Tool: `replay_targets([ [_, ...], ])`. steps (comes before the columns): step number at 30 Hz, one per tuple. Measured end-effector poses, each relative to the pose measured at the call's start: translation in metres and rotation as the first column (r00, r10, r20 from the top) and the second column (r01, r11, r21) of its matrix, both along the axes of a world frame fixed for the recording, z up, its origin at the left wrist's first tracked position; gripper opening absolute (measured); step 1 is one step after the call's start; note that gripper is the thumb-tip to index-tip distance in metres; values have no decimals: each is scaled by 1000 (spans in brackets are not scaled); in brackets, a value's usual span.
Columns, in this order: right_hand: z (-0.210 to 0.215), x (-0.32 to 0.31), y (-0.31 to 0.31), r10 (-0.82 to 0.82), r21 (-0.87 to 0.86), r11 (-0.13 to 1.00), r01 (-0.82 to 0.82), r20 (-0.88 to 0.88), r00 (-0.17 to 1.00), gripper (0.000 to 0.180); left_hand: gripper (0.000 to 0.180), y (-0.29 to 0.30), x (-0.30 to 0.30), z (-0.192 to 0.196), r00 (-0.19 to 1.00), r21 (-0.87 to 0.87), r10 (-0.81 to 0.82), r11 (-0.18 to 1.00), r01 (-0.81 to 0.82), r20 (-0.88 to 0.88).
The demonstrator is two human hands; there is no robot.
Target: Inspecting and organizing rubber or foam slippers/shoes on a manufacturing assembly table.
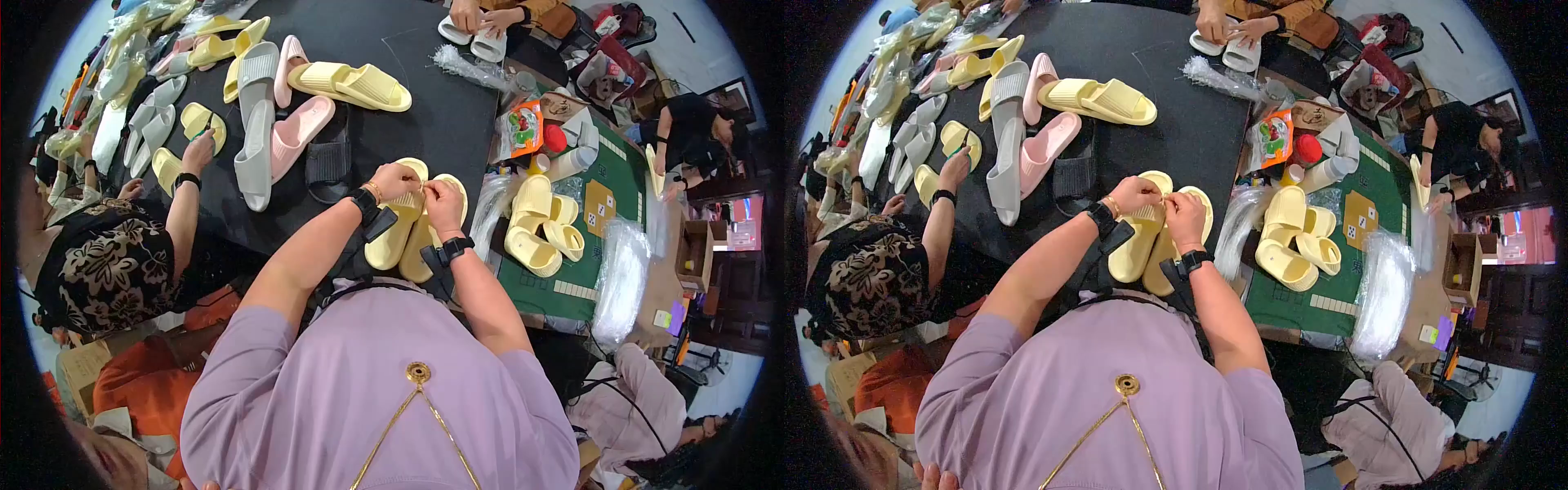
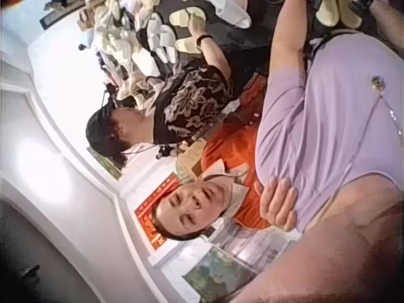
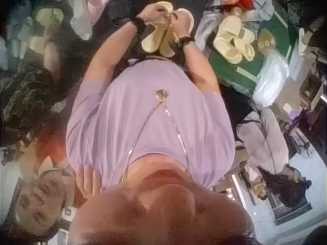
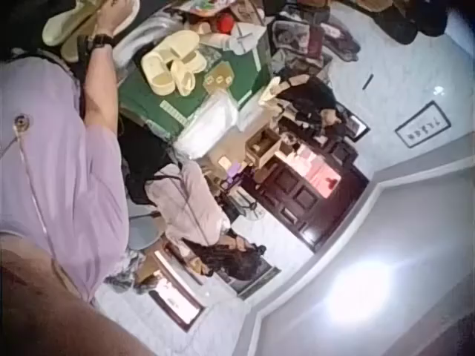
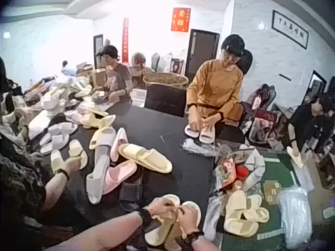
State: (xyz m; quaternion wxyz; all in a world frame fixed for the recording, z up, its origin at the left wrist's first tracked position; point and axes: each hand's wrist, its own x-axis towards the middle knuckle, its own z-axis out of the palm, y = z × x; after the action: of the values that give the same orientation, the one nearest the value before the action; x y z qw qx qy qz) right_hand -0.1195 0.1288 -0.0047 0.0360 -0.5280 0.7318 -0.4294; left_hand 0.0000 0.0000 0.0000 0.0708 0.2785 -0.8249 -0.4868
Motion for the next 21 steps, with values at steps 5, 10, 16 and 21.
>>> replay_targets([
  [5,0,4,7,-3,25,1000,2,55,999,7,18,6,5,-6,998,98,26,995,-20,-65],
  [10,1,1,0,-13,36,999,11,53,999,7,18,1,2,-1,998,76,6,997,-1,-70],
  [16,2,2,1,-12,38,999,10,49,999,7,18,0,3,-5,997,92,-5,996,12,-73],
  [21,4,1,-1,-9,7,1000,8,24,1000,6,19,0,2,-1,998,63,-3,998,7,-57],
])
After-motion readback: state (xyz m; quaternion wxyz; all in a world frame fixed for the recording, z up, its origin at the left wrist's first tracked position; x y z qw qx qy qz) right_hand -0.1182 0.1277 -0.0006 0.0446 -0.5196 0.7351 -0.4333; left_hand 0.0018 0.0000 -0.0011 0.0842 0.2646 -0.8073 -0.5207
